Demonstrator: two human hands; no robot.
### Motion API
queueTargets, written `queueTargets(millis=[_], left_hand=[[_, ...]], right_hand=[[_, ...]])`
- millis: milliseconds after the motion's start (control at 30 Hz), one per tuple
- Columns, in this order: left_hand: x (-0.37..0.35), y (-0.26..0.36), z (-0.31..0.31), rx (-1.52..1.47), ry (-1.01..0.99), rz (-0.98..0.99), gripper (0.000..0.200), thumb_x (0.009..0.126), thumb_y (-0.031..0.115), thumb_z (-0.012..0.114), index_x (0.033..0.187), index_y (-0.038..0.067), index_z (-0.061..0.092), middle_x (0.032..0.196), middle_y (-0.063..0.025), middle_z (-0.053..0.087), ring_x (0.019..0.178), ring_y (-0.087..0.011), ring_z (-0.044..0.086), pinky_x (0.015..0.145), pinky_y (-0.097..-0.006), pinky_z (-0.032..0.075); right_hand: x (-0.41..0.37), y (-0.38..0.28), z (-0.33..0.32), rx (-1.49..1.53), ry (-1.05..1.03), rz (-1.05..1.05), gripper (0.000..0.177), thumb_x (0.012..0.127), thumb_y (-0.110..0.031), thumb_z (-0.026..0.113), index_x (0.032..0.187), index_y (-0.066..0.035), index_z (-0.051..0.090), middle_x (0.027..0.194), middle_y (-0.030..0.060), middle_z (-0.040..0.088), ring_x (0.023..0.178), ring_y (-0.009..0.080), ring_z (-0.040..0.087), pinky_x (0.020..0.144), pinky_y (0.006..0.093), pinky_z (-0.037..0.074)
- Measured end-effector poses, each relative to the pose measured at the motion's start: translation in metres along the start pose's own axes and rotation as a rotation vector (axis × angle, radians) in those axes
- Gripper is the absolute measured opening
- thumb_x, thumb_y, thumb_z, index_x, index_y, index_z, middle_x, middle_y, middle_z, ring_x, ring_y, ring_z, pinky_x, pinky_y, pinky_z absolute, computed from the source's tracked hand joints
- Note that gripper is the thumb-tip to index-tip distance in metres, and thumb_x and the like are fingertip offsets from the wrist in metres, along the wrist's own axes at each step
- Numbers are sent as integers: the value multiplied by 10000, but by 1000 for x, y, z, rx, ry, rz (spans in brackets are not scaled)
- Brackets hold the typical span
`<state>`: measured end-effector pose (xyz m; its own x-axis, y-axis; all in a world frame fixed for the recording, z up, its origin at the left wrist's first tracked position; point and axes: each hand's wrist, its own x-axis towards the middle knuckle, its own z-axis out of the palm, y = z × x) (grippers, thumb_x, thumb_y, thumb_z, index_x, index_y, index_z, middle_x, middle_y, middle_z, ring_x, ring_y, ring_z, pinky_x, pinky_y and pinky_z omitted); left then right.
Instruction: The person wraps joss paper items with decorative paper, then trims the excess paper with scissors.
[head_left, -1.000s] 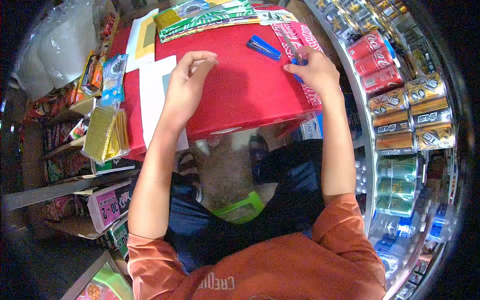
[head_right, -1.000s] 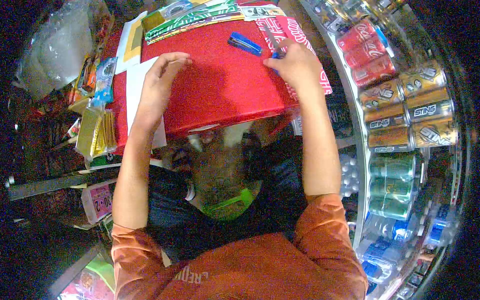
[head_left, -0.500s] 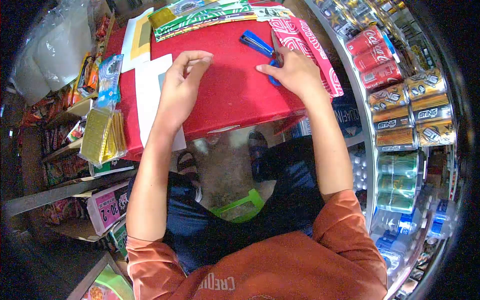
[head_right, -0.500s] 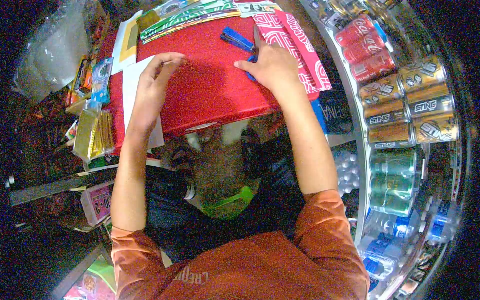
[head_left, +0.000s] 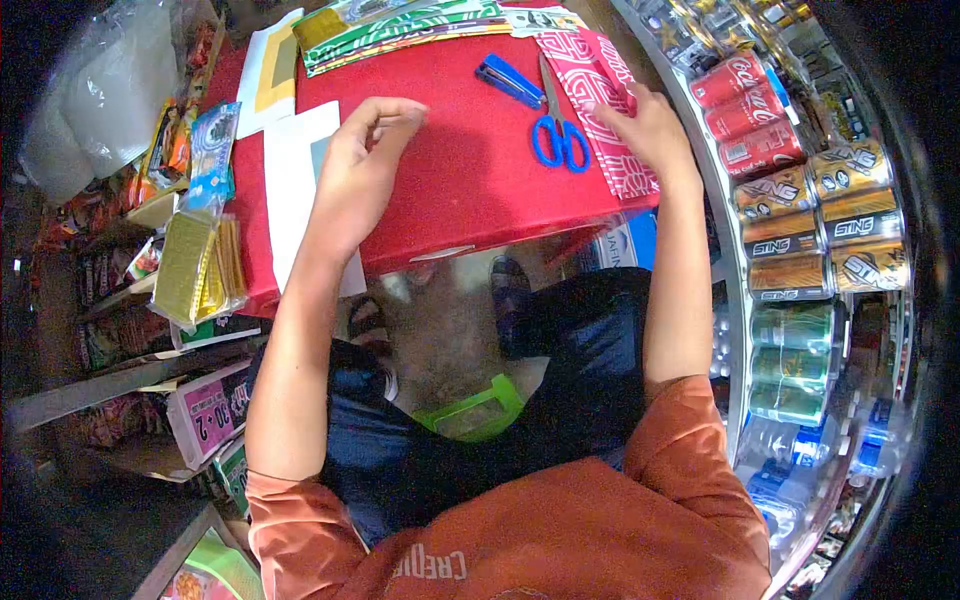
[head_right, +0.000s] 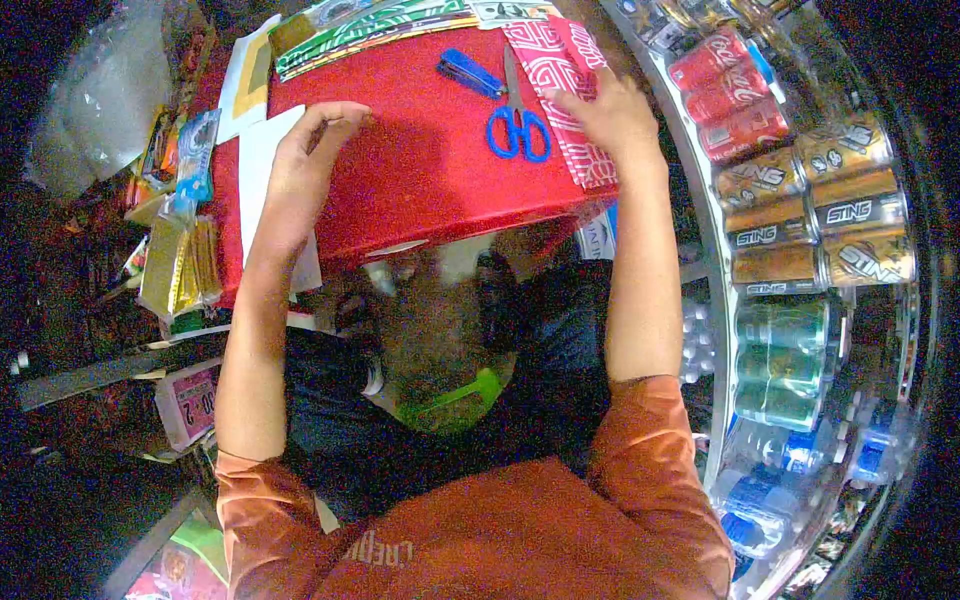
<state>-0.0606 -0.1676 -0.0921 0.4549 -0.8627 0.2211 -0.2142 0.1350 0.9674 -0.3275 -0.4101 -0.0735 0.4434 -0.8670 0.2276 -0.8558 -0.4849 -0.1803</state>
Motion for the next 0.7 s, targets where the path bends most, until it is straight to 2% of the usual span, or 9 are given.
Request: queueTargets(millis=[133, 333, 533, 700], left_hand=[[1, 0, 3, -25, -14, -12, 232, 1040, 163, 593, 1177, -2, 681, 1110, -64, 731, 1059, -124, 651, 976, -275, 482], [0, -1, 3, 8, -27, 6, 237, 1040, 177, 596, 1167, -1, 686, 1104, -60, 729, 1055, -118, 642, 979, -275, 475], [-1, 1, -1, -2, -35, 0, 247, 1040, 193, 603, 1169, 1, 690, 1098, -59, 728, 1035, -113, 634, 966, -276, 475], [-2, 2, 0, 9, -39, 13, 250, 1039, 195, 603, 1173, 2, 690, 1098, -63, 729, 1040, -124, 642, 971, -281, 476]], right_hand=[[3, 5, 16, -16, -116, -21, 1020, 767, -743, 708, 1460, -13, 544, 1411, 330, 556, 1309, 445, 569, 1102, 482, 466], [4, 6, 20, -1, -160, 5, 975, 799, -725, 678, 1458, -18, 548, 1444, 306, 545, 1312, 432, 574, 1112, 478, 458], [8, 5, 14, 41, -203, -32, 802, 898, -626, 594, 1395, 4, 579, 1373, 319, 595, 1288, 450, 583, 1106, 485, 455], [7, -8, 8, 65, -136, 85, 626, 977, -479, 489, 1345, 16, 601, 1260, 330, 647, 1221, 479, 611, 1084, 524, 458]])
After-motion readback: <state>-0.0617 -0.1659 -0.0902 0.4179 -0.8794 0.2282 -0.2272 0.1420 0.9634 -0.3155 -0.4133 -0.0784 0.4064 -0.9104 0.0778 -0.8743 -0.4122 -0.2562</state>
